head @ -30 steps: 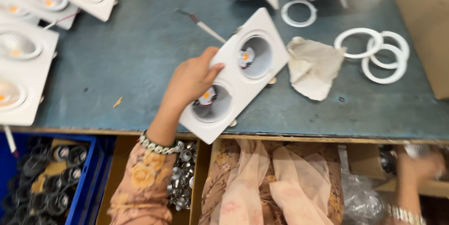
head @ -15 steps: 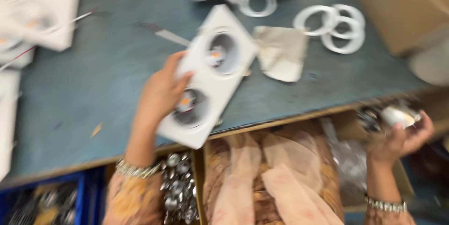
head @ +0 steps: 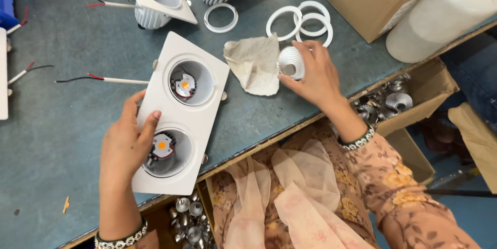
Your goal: The person assembles dual-head LED light fixtures by wiping the recesses with a cloth, inserting metal reflector cups, and securing white plastic rings. The person handles multiple fixtures sequentially on a workbench.
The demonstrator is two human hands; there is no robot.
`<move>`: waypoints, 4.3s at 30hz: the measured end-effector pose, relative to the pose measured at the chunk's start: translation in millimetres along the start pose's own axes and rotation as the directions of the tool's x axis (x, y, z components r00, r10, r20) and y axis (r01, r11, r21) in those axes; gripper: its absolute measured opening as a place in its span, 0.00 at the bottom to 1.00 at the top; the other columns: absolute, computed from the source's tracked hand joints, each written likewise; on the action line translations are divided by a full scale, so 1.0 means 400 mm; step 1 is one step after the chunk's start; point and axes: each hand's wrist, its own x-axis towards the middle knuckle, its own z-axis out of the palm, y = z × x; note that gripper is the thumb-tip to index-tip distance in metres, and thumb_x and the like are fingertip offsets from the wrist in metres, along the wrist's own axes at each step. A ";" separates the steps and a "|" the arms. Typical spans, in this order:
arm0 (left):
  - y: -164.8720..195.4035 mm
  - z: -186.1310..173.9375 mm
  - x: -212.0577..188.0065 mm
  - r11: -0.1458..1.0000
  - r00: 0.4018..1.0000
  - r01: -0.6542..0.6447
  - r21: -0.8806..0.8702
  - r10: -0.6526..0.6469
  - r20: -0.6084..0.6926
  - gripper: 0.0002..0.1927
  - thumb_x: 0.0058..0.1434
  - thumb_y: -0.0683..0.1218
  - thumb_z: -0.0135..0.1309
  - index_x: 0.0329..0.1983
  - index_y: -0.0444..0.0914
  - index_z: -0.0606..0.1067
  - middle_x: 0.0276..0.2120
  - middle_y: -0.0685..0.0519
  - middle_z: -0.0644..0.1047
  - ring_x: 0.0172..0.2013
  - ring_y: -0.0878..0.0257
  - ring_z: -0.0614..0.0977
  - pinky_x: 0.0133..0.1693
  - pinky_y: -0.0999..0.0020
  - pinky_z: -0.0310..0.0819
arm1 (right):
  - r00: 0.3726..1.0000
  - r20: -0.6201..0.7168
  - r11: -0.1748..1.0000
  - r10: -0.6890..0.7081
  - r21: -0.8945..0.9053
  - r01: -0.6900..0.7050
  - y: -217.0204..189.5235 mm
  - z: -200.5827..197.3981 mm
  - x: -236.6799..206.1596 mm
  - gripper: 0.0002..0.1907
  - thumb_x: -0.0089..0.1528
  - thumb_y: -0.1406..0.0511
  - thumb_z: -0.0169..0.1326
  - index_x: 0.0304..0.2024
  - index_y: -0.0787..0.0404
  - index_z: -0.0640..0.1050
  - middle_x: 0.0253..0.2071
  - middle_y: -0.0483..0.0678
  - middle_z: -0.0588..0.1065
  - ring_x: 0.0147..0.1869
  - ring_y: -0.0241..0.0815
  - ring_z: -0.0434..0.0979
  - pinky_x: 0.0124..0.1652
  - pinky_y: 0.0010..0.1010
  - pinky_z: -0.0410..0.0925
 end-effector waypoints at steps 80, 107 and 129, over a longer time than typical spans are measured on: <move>-0.014 0.013 0.005 0.984 0.987 0.138 0.112 -0.146 0.068 0.41 0.55 0.61 0.60 0.71 0.45 0.66 0.41 0.42 0.83 0.29 0.50 0.86 0.37 0.57 0.76 | 0.704 0.164 0.650 0.691 -0.565 -0.507 0.702 0.151 -0.235 0.33 0.64 0.58 0.59 0.66 0.60 0.61 0.64 0.62 0.67 0.66 0.59 0.69 0.63 0.43 0.64; 0.012 -0.002 0.005 0.998 0.999 -0.014 0.061 0.012 0.036 0.38 0.55 0.61 0.59 0.69 0.46 0.67 0.35 0.40 0.83 0.37 0.42 0.84 0.39 0.51 0.76 | 0.858 0.234 -0.195 0.457 0.968 -0.160 0.396 -0.352 -0.465 0.35 0.60 0.59 0.66 0.65 0.61 0.66 0.60 0.57 0.69 0.57 0.49 0.75 0.40 0.28 0.71; 0.018 -0.034 0.001 0.995 0.997 -0.067 -0.079 0.070 0.028 0.35 0.56 0.60 0.58 0.66 0.49 0.66 0.42 0.44 0.83 0.43 0.43 0.83 0.43 0.48 0.75 | 0.954 0.277 0.376 0.114 0.877 -0.299 0.128 0.207 0.098 0.59 0.52 0.66 0.69 0.76 0.53 0.46 0.66 0.53 0.60 0.66 0.47 0.68 0.61 0.41 0.68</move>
